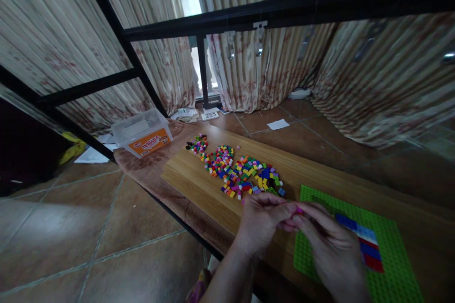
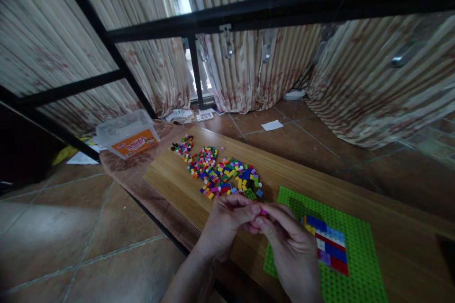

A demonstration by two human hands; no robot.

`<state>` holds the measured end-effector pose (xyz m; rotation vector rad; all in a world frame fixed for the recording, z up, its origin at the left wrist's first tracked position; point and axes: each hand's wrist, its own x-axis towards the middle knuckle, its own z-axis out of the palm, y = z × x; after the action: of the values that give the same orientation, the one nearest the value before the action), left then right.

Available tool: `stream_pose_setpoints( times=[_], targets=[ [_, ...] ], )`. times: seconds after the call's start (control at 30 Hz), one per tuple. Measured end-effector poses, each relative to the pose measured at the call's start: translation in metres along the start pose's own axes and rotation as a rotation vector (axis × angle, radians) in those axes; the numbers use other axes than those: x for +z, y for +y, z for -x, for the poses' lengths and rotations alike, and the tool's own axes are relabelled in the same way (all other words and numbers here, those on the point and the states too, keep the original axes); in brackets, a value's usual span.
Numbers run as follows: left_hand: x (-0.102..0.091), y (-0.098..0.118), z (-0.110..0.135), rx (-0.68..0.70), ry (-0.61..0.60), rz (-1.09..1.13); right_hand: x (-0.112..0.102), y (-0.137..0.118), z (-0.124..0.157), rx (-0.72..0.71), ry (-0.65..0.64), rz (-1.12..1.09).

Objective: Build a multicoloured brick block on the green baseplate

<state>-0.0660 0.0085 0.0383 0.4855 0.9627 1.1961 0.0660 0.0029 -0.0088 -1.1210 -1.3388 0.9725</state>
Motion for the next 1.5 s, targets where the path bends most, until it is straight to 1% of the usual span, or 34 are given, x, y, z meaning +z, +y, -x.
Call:
stream_pose_setpoints(
  times=[0.1, 0.27, 0.37, 0.43, 0.5, 0.6, 0.67, 0.77, 0.87, 0.97, 1.1, 1.17, 1.27, 1.33, 1.4, 1.5],
  targets=[
    [-0.001, 0.002, 0.0, -0.01, 0.006, 0.019, 0.006, 0.005, 0.002, 0.02, 0.036, -0.053],
    [-0.009, 0.005, -0.003, -0.017, -0.015, 0.029, 0.014, 0.004, 0.002, 0.025, 0.149, -0.07],
    [-0.014, 0.005, -0.005, -0.018, -0.058, 0.047, 0.016, 0.001, 0.0, 0.065, 0.152, -0.051],
    [-0.017, 0.006, -0.007, -0.007, -0.062, 0.088, 0.017, 0.0, -0.002, 0.087, 0.151, -0.002],
    [-0.02, 0.007, -0.008, 0.016, -0.035, 0.118, 0.016, 0.003, -0.004, 0.053, 0.137, 0.129],
    [-0.024, 0.008, -0.011, 0.054, 0.036, 0.077, 0.015, 0.014, -0.006, -0.085, 0.071, 0.466],
    [-0.026, 0.009, -0.014, 0.092, 0.111, 0.021, 0.016, 0.023, -0.005, -0.13, 0.029, 0.699],
    [-0.028, 0.01, -0.017, 0.133, 0.21, -0.051, 0.018, 0.03, -0.005, -0.078, -0.017, 0.934],
    [-0.03, 0.011, -0.019, 0.129, 0.234, -0.094, 0.021, 0.029, -0.006, -0.018, -0.055, 1.015],
    [-0.029, 0.012, -0.019, 0.132, 0.214, -0.13, 0.024, 0.026, -0.007, 0.004, -0.049, 0.994],
    [-0.027, 0.01, -0.02, 0.1, 0.219, -0.205, 0.025, 0.023, -0.007, 0.015, -0.019, 0.871],
    [-0.025, 0.007, -0.021, 0.081, 0.211, -0.254, 0.025, 0.019, -0.006, 0.004, -0.001, 0.807],
    [-0.023, 0.001, -0.023, 0.092, 0.18, -0.311, 0.021, 0.008, -0.005, -0.042, 0.017, 0.67],
    [-0.022, -0.002, -0.022, 0.101, 0.14, -0.333, 0.017, -0.001, -0.005, -0.072, -0.007, 0.55],
    [-0.02, -0.005, -0.021, 0.107, 0.072, -0.347, 0.013, -0.01, -0.005, -0.085, -0.055, 0.439],
    [-0.016, -0.005, -0.018, 0.097, -0.013, -0.362, 0.007, -0.019, -0.005, -0.075, -0.115, 0.342]
  ],
)
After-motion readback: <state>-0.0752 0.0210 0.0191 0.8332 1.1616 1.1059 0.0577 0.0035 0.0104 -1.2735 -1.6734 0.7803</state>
